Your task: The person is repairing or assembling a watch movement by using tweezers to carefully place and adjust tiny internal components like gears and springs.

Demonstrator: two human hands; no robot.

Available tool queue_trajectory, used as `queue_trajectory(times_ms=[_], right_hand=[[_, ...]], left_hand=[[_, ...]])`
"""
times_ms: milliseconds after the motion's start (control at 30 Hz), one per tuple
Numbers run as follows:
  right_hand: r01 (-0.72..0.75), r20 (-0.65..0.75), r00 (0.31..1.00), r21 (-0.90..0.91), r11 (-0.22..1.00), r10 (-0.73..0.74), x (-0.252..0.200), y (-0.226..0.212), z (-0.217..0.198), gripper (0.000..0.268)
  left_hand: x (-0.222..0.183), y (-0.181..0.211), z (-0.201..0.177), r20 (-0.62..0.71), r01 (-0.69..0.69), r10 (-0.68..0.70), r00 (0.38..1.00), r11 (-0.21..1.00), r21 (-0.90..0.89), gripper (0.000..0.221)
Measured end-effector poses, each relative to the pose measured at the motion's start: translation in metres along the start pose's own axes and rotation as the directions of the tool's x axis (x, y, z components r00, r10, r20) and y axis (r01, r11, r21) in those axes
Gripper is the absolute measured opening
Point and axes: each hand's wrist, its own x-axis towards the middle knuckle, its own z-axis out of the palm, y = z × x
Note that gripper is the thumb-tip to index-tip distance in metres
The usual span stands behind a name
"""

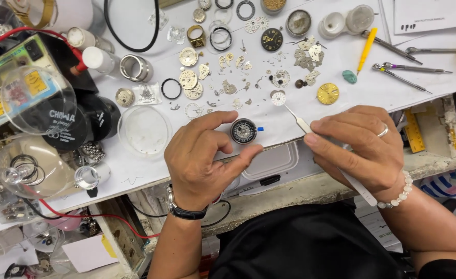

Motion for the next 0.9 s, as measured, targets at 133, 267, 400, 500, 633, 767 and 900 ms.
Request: queue_trajectory(times_ms=[133, 267, 400, 500, 633, 767, 900], right_hand=[[-0.017, -0.021, 1.000, 0.012, 1.000, 0.017, 0.011, 0.005, 0.005, 0.012], [0.017, -0.052, 0.998, -0.033, 0.999, -0.018, 0.021, 0.015, 0.015, 0.012], [0.005, -0.018, 1.000, -0.038, 0.999, -0.005, 0.034, 0.017, 0.018, 0.016], [0.001, 0.006, 1.000, -0.033, 0.999, -0.001, 0.038, 0.018, 0.022, 0.017], [0.005, -0.010, 1.000, 0.022, 1.000, -0.004, 0.044, 0.017, 0.028, 0.009], [-0.020, 0.015, 1.000, 0.075, 0.997, 0.019, 0.033, 0.011, 0.024, 0.006], [-0.109, -0.102, 0.988, 0.094, 0.990, 0.119, 0.007, 0.012, 0.027, 0.013]], left_hand=[[0.001, 0.003, -0.004, -0.081, -0.019, 0.017, 0.997, 1.000, -0.025, 0.045], [-0.010, -0.002, -0.002, -0.169, -0.053, 0.047, 0.985, 0.998, -0.029, 0.044], [-0.015, -0.004, -0.002, -0.191, -0.121, 0.107, 0.976, 0.991, -0.063, 0.045], [-0.018, -0.006, -0.004, -0.209, -0.158, 0.139, 0.968, 0.984, -0.080, 0.045], [-0.019, -0.006, -0.004, -0.250, -0.191, 0.163, 0.955, 0.977, -0.093, 0.047], [-0.015, -0.005, -0.009, -0.244, -0.210, 0.184, 0.952, 0.974, -0.081, 0.049], [-0.015, -0.004, -0.008, -0.199, -0.183, 0.166, 0.966, 0.981, -0.070, 0.051]])
